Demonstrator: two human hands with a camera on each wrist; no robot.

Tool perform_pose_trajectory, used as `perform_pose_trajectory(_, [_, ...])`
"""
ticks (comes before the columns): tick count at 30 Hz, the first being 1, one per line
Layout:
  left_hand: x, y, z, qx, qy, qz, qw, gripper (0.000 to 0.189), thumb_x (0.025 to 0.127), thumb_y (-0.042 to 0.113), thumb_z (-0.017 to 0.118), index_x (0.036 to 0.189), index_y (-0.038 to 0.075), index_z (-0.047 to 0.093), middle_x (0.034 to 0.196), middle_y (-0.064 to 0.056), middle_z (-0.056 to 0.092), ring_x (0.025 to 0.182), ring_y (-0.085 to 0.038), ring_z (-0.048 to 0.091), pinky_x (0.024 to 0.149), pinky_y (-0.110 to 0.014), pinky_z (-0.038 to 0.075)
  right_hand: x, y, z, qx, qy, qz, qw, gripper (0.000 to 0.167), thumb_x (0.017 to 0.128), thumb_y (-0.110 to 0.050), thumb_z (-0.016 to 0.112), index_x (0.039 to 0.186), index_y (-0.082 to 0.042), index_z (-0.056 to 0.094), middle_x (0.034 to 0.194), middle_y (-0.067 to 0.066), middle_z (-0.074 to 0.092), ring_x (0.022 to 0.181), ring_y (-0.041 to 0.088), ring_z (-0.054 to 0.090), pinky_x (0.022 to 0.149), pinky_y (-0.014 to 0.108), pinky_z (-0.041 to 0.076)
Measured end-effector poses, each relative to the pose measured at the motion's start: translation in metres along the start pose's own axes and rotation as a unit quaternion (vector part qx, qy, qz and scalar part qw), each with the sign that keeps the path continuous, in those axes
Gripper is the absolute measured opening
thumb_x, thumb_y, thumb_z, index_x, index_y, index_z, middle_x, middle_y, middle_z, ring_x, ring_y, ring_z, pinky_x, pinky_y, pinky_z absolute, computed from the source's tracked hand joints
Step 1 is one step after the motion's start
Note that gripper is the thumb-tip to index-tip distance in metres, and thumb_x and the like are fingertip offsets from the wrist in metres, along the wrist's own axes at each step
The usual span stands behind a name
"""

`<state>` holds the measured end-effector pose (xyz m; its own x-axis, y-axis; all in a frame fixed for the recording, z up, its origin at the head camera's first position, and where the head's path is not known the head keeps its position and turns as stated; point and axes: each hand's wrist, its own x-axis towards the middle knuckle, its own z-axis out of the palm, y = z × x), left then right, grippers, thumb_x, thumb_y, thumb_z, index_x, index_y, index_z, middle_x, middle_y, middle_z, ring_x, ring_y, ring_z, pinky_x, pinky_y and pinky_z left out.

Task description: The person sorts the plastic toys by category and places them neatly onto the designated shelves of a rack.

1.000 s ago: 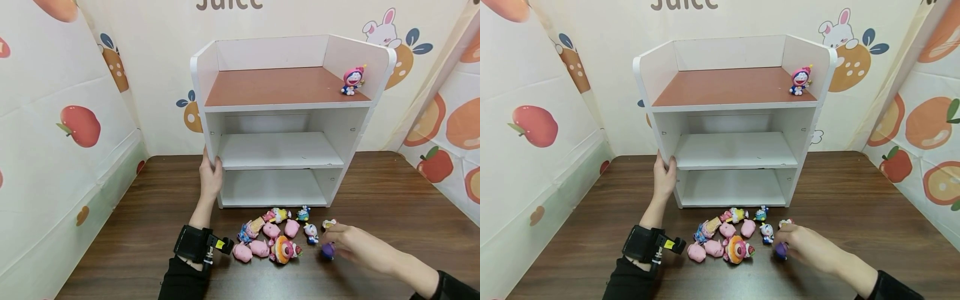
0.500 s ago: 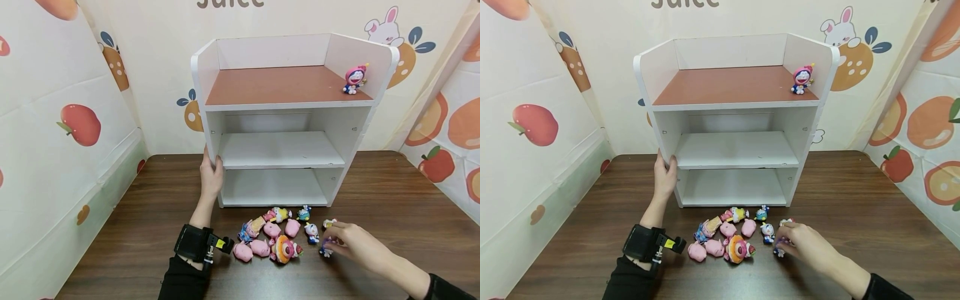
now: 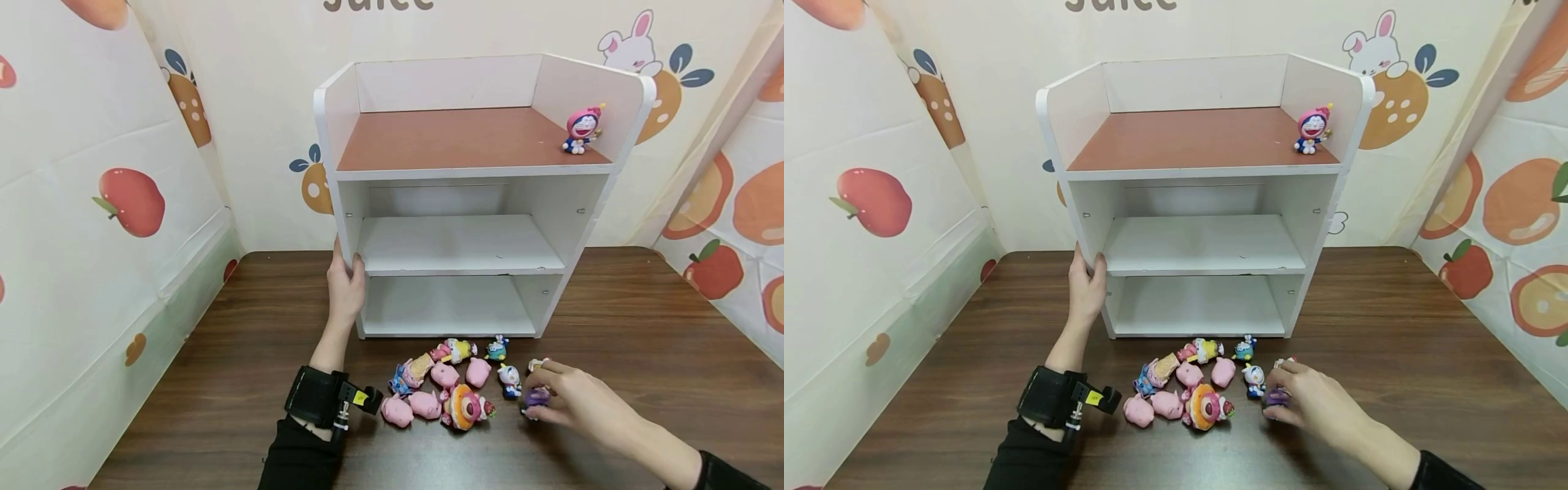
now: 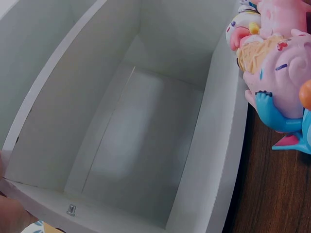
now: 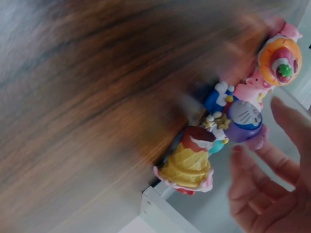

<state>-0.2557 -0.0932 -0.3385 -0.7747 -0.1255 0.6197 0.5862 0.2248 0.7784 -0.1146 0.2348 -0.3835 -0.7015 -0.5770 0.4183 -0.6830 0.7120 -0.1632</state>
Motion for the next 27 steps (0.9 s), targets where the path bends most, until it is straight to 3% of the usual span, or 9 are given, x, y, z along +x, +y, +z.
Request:
perform_pose_trajectory(2, [0.0, 0.0, 0.0, 0.001, 0.001, 0.002, 1.0, 0.054, 0.093, -0.001, 0.038, 0.146, -0.002, 0.026, 0.142, -0.024, 0.041, 0.129, -0.037, 0.04, 0.1, -0.059, 0.035, -0.002, -0.001, 0.0, -0.009, -0.018, 0.019, 0.9996, 0.031, 0.064, -0.028, 0.083, 0.086, -0.021, 0.062, 0.087, -0.011, 0.061, 0.078, 0.014, 0.065, 0.062, 0.027, 0.051])
perform_pose_trajectory(5, [0.0, 0.001, 0.001, 0.001, 0.0, 0.002, 1.0, 0.054, 0.093, 0.0, 0.038, 0.146, -0.002, 0.025, 0.143, -0.024, 0.04, 0.13, -0.037, 0.04, 0.101, -0.059, 0.034, -0.005, 0.0, 0.001, -0.006, -0.032, 0.027, 0.9991, 0.039, 0.06, -0.028, 0.085, 0.089, -0.017, 0.062, 0.091, -0.002, 0.064, 0.082, 0.02, 0.066, 0.064, 0.033, 0.053])
perform_pose_trajectory(8, [-0.001, 0.001, 0.001, 0.001, 0.0, 0.002, 1.0, 0.054, 0.093, 0.0, 0.037, 0.146, -0.003, 0.025, 0.143, -0.024, 0.04, 0.13, -0.038, 0.04, 0.1, -0.059, 0.035, -0.007, 0.001, 0.005, 0.008, -0.029, 0.019, 0.9994, 0.044, 0.057, -0.021, 0.087, 0.091, -0.015, 0.06, 0.089, 0.0, 0.064, 0.073, 0.006, 0.059, 0.059, 0.027, 0.049])
perform_pose_trajectory(12, [-0.001, 0.002, 0.001, 0.002, 0.004, 0.0, 1.0, 0.054, 0.093, -0.001, 0.038, 0.146, -0.003, 0.026, 0.143, -0.024, 0.04, 0.13, -0.038, 0.039, 0.1, -0.059, 0.034, -0.008, 0.003, 0.009, 0.034, -0.011, 0.004, 0.9993, 0.045, 0.054, -0.008, 0.087, 0.087, -0.015, 0.058, 0.082, -0.006, 0.061, 0.071, 0.001, 0.058, 0.058, 0.022, 0.05])
perform_pose_trajectory(17, [-0.001, 0.001, 0.0, 0.004, 0.006, -0.004, 1.0, 0.054, 0.093, -0.001, 0.038, 0.146, -0.002, 0.026, 0.143, -0.024, 0.04, 0.13, -0.038, 0.039, 0.102, -0.059, 0.033, -0.007, 0.004, 0.011, 0.06, 0.009, -0.012, 0.9981, 0.045, 0.052, 0.004, 0.083, 0.084, -0.013, 0.057, 0.076, -0.008, 0.059, 0.068, 0.002, 0.059, 0.056, 0.017, 0.049])
perform_pose_trajectory(27, [-0.001, 0.001, 0.001, 0.001, 0.006, -0.004, 1.0, 0.054, 0.094, 0.0, 0.038, 0.146, -0.002, 0.026, 0.142, -0.025, 0.041, 0.129, -0.039, 0.04, 0.101, -0.059, 0.033, 0.0, 0.003, 0.005, 0.064, 0.027, -0.021, 0.9974, 0.043, 0.053, 0.008, 0.08, 0.084, -0.012, 0.058, 0.076, -0.008, 0.059, 0.068, 0.001, 0.057, 0.059, 0.009, 0.045])
